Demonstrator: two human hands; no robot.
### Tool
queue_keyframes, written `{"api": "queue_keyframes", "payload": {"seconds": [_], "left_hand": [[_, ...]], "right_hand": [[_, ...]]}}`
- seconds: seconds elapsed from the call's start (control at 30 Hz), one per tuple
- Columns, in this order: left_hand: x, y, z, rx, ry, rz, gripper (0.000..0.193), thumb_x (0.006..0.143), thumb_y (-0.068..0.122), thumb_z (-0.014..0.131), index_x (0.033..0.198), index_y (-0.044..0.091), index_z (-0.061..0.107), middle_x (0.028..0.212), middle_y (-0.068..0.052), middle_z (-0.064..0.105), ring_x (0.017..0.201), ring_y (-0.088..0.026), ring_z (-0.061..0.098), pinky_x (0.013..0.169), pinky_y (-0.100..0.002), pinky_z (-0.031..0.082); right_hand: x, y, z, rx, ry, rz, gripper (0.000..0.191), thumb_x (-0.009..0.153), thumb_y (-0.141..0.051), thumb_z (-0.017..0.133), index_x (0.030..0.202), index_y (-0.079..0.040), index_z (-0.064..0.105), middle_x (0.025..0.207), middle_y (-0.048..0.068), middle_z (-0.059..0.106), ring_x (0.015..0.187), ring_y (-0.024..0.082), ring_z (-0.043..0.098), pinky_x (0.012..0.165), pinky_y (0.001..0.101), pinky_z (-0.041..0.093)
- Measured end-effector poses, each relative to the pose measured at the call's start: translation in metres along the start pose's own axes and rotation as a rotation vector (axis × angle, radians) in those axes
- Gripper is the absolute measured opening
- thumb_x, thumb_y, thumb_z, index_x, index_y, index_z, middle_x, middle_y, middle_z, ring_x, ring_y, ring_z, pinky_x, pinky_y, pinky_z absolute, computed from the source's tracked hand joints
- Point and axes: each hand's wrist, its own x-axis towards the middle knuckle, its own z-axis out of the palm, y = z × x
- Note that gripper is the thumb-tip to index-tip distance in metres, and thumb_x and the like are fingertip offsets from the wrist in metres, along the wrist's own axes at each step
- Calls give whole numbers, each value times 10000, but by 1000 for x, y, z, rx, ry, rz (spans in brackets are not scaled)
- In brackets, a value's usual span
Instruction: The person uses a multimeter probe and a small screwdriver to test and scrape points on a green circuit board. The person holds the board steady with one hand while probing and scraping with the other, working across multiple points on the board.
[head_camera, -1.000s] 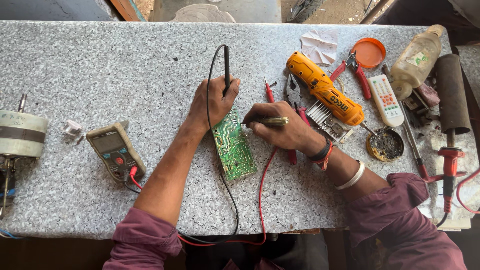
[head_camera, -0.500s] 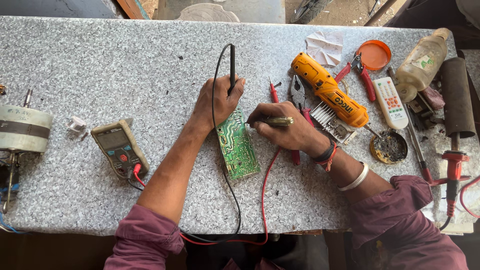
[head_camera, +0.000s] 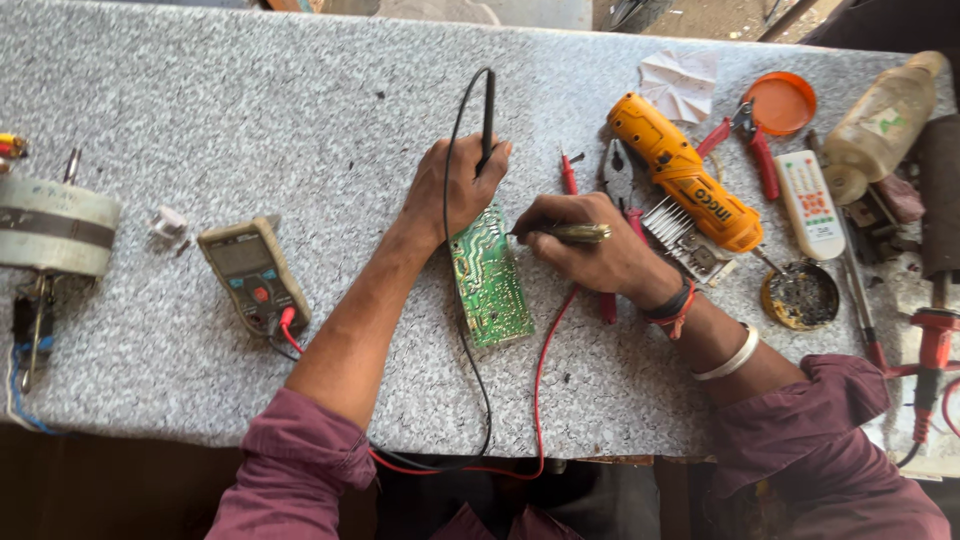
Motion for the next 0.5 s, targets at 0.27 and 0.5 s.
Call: {"api": "queue_keyframes", "payload": {"seconds": [0.27,0.5], "left_hand": [[0,-2,4,-4,-11,0,374,1051,320,584,787,60,643,568,-110,629,539,-310,677,545,-444,503],[0,-4,6,1,1,20,339,1047,347,581,884,74,699,551,-90,629,522,-293,681,546,-427,521]], "right_hand": [[-2,-5,-4,-30,-16,55,293,873,-192,590,1079,-32,723,846,99,751,749,194,734,703,345,584],[-1,-4,-4,-64,-17,33,291,873,-202,598,1075,-34,723,857,100,754,760,196,744,717,349,587]]}}
